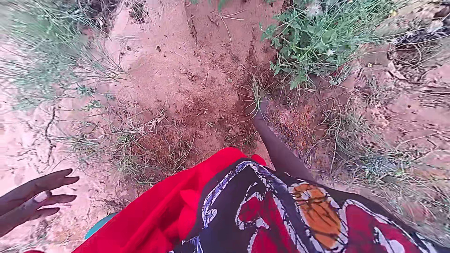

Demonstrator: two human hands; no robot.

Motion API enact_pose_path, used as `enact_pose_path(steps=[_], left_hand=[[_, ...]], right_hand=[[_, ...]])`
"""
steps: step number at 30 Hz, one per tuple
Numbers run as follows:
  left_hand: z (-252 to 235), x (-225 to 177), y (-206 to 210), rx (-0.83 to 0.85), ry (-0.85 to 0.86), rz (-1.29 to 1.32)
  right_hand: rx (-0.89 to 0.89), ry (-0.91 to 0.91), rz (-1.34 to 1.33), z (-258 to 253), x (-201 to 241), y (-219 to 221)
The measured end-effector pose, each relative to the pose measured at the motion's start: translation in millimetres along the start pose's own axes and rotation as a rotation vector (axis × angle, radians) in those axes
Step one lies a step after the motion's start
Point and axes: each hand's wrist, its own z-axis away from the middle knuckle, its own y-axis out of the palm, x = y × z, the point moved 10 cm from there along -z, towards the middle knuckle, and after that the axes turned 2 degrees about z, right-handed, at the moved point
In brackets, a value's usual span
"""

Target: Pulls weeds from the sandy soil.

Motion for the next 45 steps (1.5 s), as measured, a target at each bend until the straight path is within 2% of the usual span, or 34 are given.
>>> enact_pose_path(steps=[1, 2, 5, 7, 9, 10, 11, 12, 13, 15, 17, 20, 23, 27, 28, 30, 32, 34, 36, 38, 41, 42, 43, 44, 45], left_hand=[[-14.7, 17.1, -8.4, 0.122, 0.114, 0.003], [-24.3, 27.6, -13.2, 0.179, 0.177, 0.025], [-31.2, 36.5, -15.5, 0.194, 0.182, 0.058], [-35.4, 41.9, -18.0, 0.205, 0.197, 0.053], [-28.2, 26.7, -9.3, 0.25, 0.198, -0.029], [-15.4, 2.9, 3.4, 0.208, 0.117, -0.082], [2.0, -24.6, 15.0, -0.067, -0.071, -0.029], [10.3, -39.3, 22.8, -0.134, -0.147, -0.029], [7.7, -36.6, 22.0, -0.064, -0.101, -0.041], [-17.1, 3.2, 1.9, 0.203, 0.159, -0.043], [-34.4, 31.7, -12.5, 0.256, 0.239, 0.037], [-33.4, 29.6, -10.7, 0.234, 0.202, 0.045], [-31.9, 28.4, -11.5, 0.233, 0.217, 0.037], [-34.8, 40.0, -15.8, 0.244, 0.239, 0.054], [-34.4, 41.8, -16.7, 0.242, 0.245, 0.06], [-32.3, 42.7, -18.6, 0.239, 0.245, 0.073], [-30.4, 43.4, -20.3, 0.227, 0.236, 0.08], [-29.2, 44.5, -21.9, 0.222, 0.238, 0.082], [-28.1, 45.0, -23.2, 0.216, 0.236, 0.088], [-25.6, 44.5, -22.9, 0.215, 0.23, 0.099], [-24.1, 44.9, -21.1, 0.212, 0.212, 0.097], [-25.0, 46.1, -21.3, 0.217, 0.205, 0.094], [-26.1, 48.3, -22.0, 0.222, 0.2, 0.097], [-26.7, 49.6, -22.2, 0.225, 0.196, 0.097], [-27.6, 50.8, -22.5, 0.227, 0.194, 0.097]], right_hand=[[0.024, -0.038, -0.032, 5.4, 4.9, -2.5], [0.139, -0.04, -0.032, 14.4, 8.7, -2.2], [0.193, 0.065, 0.029, 17.0, 12.5, -10.6], [0.092, 0.072, 0.038, 5.9, -0.2, -21.4], [0.063, 0.12, -0.092, 5.6, -25.7, -29.3], [0.001, 0.177, -0.233, 7.4, -38.9, -34.2], [-0.029, 0.262, -0.367, 11.1, -49.6, -34.7], [-0.015, 0.368, -0.463, 18.7, -55.3, -33.6], [0.019, 0.463, -0.544, 30.6, -57.2, -32.4], [0.074, 0.525, -0.646, 54.0, -66.0, -23.2], [0.097, 0.532, -0.665, 76.8, -71.6, -25.3], [-0.122, 0.45, -0.587, 75.8, -80.5, -70.0], [-0.392, 0.39, -0.631, 52.9, -100.9, -117.7], [-0.571, 0.419, -0.7, 16.8, -106.1, -158.0], [-0.54, 0.424, -0.76, 2.5, -109.6, -155.4], [-0.364, 0.452, -0.764, -28.1, -111.4, -136.9], [-0.208, 0.47, -0.591, -49.2, -101.3, -117.2], [-0.088, 0.393, -0.316, -66.9, -82.7, -106.8], [-0.059, 0.218, -0.153, -84.8, -63.5, -103.5], [-0.094, 0.101, -0.128, -102.9, -61.4, -99.0], [-0.124, 0.07, -0.235, -108.3, -49.3, -96.9], [-0.146, 0.093, -0.321, -107.1, -40.5, -97.2], [-0.132, 0.189, -0.375, -103.4, -29.1, -96.6], [-0.049, 0.322, -0.347, -96.8, -12.4, -96.4], [-0.035, 0.346, -0.252, -93.9, -2.9, -97.8]])
